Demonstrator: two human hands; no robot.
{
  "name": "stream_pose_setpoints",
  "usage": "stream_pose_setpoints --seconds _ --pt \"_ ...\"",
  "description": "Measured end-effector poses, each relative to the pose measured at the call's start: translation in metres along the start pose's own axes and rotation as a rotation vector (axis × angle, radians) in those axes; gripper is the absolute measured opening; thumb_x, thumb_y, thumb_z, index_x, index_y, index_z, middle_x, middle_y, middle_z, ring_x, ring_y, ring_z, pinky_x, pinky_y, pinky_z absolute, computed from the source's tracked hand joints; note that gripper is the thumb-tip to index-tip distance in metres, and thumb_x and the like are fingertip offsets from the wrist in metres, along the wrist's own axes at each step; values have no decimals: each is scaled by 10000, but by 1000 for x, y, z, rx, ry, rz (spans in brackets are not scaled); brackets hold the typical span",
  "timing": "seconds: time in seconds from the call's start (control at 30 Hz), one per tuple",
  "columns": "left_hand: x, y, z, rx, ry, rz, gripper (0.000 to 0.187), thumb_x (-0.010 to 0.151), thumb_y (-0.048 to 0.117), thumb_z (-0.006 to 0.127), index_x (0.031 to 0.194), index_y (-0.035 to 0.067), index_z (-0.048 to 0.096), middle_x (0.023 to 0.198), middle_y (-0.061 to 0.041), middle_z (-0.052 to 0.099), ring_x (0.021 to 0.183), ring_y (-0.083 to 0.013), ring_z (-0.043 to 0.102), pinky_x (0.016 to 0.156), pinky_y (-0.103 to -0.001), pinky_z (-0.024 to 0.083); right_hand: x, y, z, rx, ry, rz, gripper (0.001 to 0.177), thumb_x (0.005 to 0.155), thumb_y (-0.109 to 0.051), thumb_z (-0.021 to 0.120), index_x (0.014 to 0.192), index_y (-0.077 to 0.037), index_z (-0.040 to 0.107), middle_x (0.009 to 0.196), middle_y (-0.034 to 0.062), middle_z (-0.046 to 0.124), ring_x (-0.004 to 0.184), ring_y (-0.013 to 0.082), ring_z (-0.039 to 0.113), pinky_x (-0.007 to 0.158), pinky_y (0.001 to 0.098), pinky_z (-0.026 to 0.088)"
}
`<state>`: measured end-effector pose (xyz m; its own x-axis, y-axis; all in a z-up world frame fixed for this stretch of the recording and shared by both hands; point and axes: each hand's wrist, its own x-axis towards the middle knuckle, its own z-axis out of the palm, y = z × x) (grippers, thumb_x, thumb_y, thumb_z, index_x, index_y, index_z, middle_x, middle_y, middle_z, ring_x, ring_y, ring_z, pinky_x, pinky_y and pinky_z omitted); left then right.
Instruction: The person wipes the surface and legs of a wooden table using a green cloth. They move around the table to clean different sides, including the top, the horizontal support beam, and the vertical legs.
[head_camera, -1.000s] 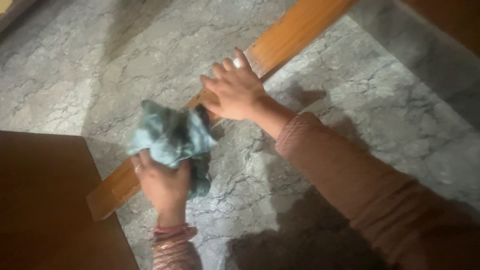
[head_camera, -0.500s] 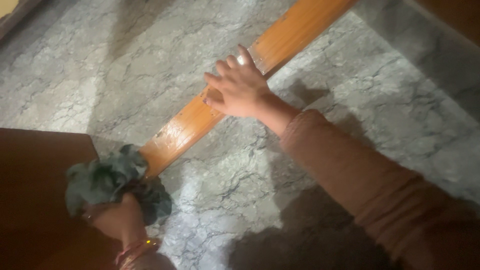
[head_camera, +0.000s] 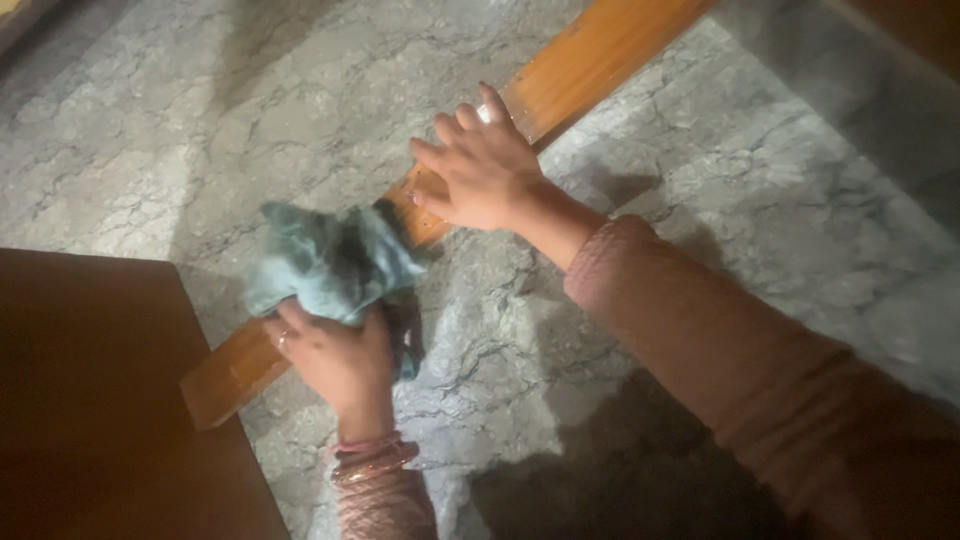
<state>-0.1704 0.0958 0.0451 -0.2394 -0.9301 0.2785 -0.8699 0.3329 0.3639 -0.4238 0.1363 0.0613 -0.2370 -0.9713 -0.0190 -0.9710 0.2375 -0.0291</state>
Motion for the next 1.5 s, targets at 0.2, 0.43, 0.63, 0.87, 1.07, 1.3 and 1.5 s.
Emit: stream_pose_setpoints --seconds 0.2,0.43,0.63,0.87,1.07,1.3,1.5 --pt "1 1 -10 -57 75 199 971 756 306 892 1481 -81 375 1462 -406 405 1351 -568 424 1135 -587 373 1 1 3 30 27 -7 741 1001 -673 291 1545 -178 377 1472 185 475 1359 362 436 1166 648 112" --pt "21 -40 -7 -372 -118 -261 816 802 263 684 1519 31 371 1433 -214 577 1322 -343 589 1150 -464 444 1 1 2 33 36 -7 723 1003 -659 279 1541 -186 375 1482 174 466 1364 358 430 1165 642 117" --pt "29 -134 8 -553 42 6 851 889 36 658 1560 -145 167 1600 -308 447 1532 -421 445 1285 -430 272 1 1 3 2 32 -6 722 1011 -653 259 1548 -184 374 1480 174 476 1359 347 441 1169 640 131" --pt "27 -85 -16 7 86 -284 980 799 90 763 1529 -161 160 1385 -407 443 1238 -495 531 1092 -461 429 1 1 2 4 48 -5 704 1006 -644 271 1535 -197 397 1466 168 488 1344 352 453 1159 643 146" --pt "18 -23 -19 -18 -104 -319 868 879 194 654 1583 -79 224 1275 -298 615 1088 -454 663 978 -508 572 2 1 3 6 50 -4 717 1002 -661 287 1533 -193 402 1460 173 491 1334 353 458 1159 645 140" --pt "4 -8 -4 -33 142 133 792 778 291 875 1312 -112 452 1240 -371 529 1138 -536 556 983 -599 449 4 1 9 20 75 -6 720 999 -665 291 1530 -192 408 1458 176 492 1340 361 452 1154 650 131" --pt "6 -19 -6 -40 80 181 779 811 318 851 1351 -83 459 1229 -316 562 1136 -525 565 990 -592 452 3 1 7 34 76 0 726 995 -671 293 1521 -185 412 1454 177 489 1339 361 446 1153 643 127"
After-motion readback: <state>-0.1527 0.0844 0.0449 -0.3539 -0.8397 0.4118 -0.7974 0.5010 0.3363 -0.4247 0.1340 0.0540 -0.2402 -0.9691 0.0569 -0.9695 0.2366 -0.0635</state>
